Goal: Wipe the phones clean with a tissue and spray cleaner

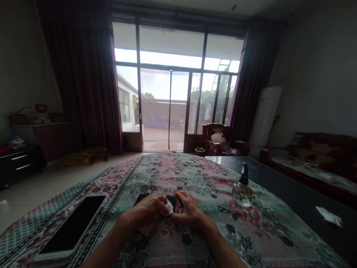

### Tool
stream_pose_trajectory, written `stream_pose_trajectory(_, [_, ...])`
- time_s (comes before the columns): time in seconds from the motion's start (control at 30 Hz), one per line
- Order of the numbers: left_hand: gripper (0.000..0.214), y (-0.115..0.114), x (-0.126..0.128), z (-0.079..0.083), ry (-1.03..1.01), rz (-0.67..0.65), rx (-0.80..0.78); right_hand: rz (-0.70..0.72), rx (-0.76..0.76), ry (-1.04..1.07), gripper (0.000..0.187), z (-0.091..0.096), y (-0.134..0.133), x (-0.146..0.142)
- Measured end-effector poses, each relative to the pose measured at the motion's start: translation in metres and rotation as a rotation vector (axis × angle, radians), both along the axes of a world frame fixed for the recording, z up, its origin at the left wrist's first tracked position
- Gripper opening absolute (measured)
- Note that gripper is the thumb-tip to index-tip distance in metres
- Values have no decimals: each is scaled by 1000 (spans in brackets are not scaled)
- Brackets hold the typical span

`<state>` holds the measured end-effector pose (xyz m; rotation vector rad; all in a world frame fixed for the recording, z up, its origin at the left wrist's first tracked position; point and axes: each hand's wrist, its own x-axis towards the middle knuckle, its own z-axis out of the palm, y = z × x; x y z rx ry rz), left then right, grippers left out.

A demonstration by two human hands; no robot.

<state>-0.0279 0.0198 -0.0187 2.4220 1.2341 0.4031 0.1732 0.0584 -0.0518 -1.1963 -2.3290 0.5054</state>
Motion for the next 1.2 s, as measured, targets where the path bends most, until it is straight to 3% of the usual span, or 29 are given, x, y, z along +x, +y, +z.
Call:
stream_pose_trajectory(0.23, [27,0,17,-10,105,121,223,-1,35,18,76,-7,4,0])
stream_pose_trajectory(0.47, [43,10,30,-27,142,289,239,-12,43,26,78,-9,5,-1])
stream_pose_trajectory(0.8, [16,-7,37,-4,215,171,225,-12,60,52,68,-11,5,-2])
stream_pose_trajectory(1.2, [22,-11,24,6,163,83,180,-18,66,38,68,-9,4,-3])
